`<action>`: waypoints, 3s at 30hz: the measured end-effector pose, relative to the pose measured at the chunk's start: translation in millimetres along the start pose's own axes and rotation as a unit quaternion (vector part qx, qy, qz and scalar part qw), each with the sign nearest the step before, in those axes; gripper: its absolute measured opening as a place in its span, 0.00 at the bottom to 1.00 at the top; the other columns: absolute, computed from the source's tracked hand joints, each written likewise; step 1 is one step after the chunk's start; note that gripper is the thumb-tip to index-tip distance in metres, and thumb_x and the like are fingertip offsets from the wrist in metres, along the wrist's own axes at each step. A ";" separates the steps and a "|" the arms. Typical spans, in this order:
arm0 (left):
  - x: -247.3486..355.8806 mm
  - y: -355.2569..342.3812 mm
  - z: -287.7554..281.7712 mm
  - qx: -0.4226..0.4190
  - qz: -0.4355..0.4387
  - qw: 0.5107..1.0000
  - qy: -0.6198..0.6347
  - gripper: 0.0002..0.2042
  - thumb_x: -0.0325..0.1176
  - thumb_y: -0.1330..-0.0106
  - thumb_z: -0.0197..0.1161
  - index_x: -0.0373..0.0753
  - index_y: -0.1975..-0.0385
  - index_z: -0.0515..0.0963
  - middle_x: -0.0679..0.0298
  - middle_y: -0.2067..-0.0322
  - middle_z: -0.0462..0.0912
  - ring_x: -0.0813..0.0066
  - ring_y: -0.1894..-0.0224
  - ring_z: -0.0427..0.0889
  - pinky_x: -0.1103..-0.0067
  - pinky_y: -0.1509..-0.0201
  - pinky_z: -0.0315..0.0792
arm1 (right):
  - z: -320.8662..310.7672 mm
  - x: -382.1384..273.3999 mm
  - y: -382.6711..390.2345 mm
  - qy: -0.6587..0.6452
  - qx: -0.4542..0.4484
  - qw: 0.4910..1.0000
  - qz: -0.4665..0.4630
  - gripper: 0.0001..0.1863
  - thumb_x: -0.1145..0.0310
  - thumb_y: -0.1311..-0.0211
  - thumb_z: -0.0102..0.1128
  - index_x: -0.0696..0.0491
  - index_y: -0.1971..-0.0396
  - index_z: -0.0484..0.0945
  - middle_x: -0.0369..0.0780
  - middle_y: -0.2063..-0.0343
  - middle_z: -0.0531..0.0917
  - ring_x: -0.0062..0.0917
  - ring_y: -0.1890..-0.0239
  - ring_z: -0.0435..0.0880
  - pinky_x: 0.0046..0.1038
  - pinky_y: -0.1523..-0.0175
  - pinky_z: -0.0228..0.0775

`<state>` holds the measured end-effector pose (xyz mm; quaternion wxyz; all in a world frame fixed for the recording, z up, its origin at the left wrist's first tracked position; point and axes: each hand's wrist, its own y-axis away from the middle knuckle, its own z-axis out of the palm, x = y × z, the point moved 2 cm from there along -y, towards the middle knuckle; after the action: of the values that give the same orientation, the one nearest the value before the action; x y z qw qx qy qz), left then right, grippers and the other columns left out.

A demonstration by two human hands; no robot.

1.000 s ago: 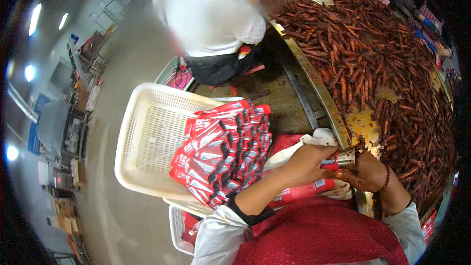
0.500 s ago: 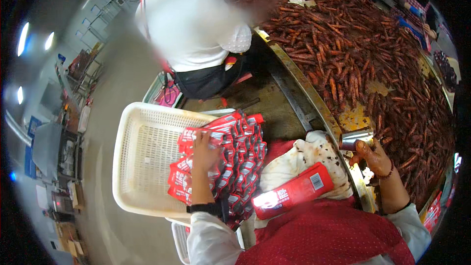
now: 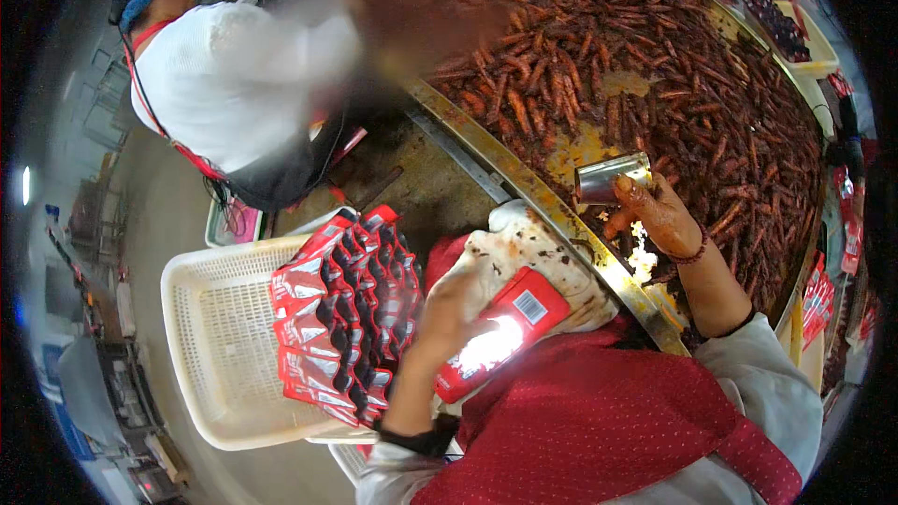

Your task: Manually filling bags with snack food items using a small metal cup and stacking filled bags into a basket.

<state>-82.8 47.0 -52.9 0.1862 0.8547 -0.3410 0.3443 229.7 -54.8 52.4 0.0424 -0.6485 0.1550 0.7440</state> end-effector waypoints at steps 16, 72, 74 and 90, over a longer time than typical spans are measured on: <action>27.1 4.5 40.7 -0.198 -0.038 0.951 0.232 0.08 0.34 0.41 0.65 0.35 0.69 0.79 0.63 0.73 0.81 0.73 0.70 0.77 0.78 0.66 0.71 | 2.9 26.9 15.9 -0.122 -0.052 0.979 0.152 0.29 0.50 0.36 0.53 0.60 0.48 0.68 0.42 0.58 0.81 0.23 0.62 0.83 0.23 0.71 0.78; 191.4 -57.3 -112.7 -0.030 0.272 0.961 -0.032 0.21 0.24 0.44 0.63 0.31 0.48 0.72 0.52 0.56 0.80 0.62 0.58 0.80 0.75 0.55 0.74 | 74.1 -40.1 22.4 0.454 -0.319 0.818 -0.154 0.34 0.40 0.33 0.35 0.58 0.77 0.74 0.51 0.82 0.76 0.45 0.76 0.77 0.42 0.69 0.69; 198.7 -39.1 -147.7 0.026 0.281 0.959 -0.020 0.18 0.20 0.46 0.60 0.34 0.53 0.76 0.52 0.62 0.81 0.64 0.63 0.82 0.75 0.61 0.75 | 80.8 -60.8 20.3 0.383 -0.333 0.847 -0.159 0.33 0.41 0.32 0.35 0.57 0.77 0.73 0.48 0.83 0.75 0.37 0.78 0.76 0.38 0.69 0.68; 42.3 -27.1 -44.5 0.052 0.052 0.990 -0.118 0.22 0.42 0.51 0.72 0.39 0.58 0.79 0.55 0.61 0.81 0.62 0.58 0.79 0.71 0.52 0.71 | 0.9 -25.3 11.3 0.129 0.034 0.991 -0.028 0.26 0.46 0.35 0.50 0.58 0.73 0.78 0.34 0.82 0.78 0.16 0.79 0.74 0.21 0.75 0.65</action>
<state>-61.6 71.3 5.9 0.0823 0.8790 -0.3862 0.2674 229.8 -61.8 79.2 0.0648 -0.7417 0.1659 0.6466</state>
